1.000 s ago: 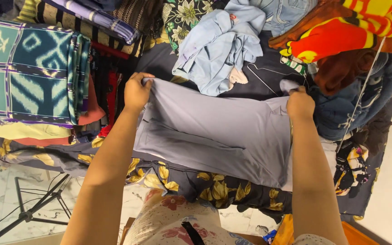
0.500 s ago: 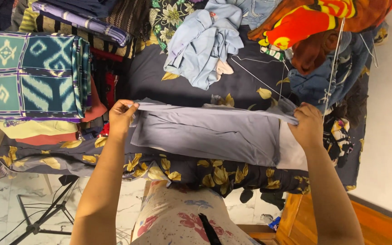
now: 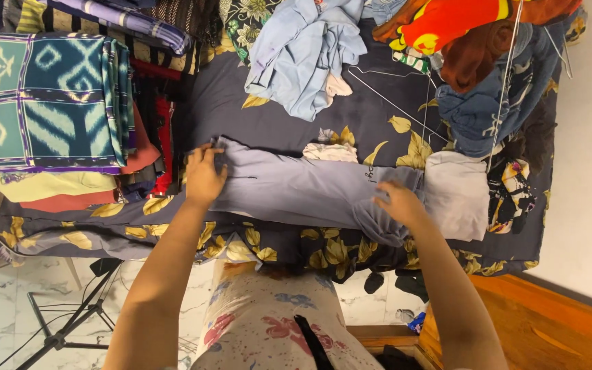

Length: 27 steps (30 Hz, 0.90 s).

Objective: Folding various items of laundry including a sarong, trousers, and a shirt on a bedspread.

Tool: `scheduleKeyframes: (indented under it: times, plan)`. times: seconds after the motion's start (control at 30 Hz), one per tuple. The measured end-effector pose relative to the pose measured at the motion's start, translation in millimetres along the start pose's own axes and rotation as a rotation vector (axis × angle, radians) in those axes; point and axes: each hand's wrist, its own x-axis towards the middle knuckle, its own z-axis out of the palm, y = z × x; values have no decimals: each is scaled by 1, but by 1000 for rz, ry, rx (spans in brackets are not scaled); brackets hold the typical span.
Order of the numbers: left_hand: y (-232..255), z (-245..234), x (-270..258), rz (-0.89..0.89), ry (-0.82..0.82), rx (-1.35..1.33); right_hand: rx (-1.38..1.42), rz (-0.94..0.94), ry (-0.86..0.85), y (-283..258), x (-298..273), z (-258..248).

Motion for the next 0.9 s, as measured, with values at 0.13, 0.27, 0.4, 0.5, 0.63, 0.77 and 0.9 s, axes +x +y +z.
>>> scheduleKeyframes:
  times: [0.13,0.27,0.4,0.5,0.63,0.77,0.9]
  plan:
    - [4,28,22,147,-104,102,165,67,179,-48,85,15]
    - [22,32,32,-105,-424,183,135,40,328,-92,138,26]
    - [8,41,27,-90,-345,154,220,-111,71,-26,181,86]
    - [17,37,29,-124,-357,166,300,-201,627,27,192,54]
    - [37,13,34,-127,-384,184,313,-72,902,-41,128,-55]
    - [-7,35,42,-180,-148,-49,69,122,664,8,89,0]
    - [-40,48,57,-27,125,-68,-32,201,313,17,53,51]
